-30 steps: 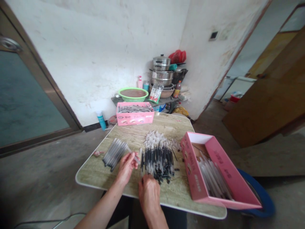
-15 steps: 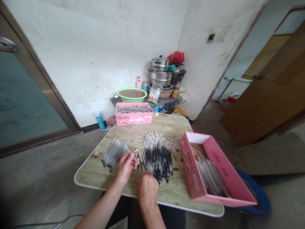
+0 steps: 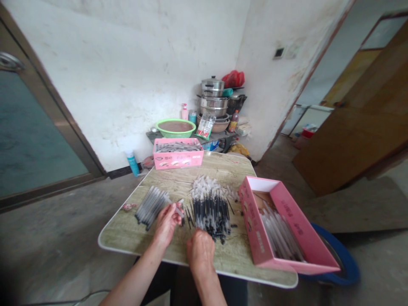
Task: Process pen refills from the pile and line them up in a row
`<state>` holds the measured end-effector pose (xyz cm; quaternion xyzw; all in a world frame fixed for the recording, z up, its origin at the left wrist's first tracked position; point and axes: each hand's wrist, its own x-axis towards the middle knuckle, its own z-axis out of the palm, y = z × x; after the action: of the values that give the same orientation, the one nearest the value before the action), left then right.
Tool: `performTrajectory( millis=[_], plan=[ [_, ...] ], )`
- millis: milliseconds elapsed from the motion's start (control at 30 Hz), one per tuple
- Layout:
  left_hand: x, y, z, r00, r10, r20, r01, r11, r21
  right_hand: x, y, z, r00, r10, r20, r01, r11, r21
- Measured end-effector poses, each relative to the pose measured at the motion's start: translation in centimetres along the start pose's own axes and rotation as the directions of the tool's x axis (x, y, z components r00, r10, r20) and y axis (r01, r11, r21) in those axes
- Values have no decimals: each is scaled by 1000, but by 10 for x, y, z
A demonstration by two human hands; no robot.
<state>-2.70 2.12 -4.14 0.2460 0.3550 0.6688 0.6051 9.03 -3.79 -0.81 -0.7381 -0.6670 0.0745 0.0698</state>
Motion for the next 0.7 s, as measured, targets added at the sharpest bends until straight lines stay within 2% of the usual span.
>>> performTrajectory(
  millis=[200,333,467,700],
  plan=[
    [5,-2,-3,1000,8,-23,-8,1000,-19,-3,14,-11,1000,20,3,-21,996,92],
    [11,2,-1,995,45,-90,-46,999,-4,-16,22,-23,1000,-15,2,14,984,176],
    [18,6,2,992,56,-111,-53,998,37,-26,25,-28,998,-51,-23,55,978,202],
    [24,6,7,996,62,-62,-57,996,65,-28,26,-24,997,-71,-42,78,981,178]
  ],
)
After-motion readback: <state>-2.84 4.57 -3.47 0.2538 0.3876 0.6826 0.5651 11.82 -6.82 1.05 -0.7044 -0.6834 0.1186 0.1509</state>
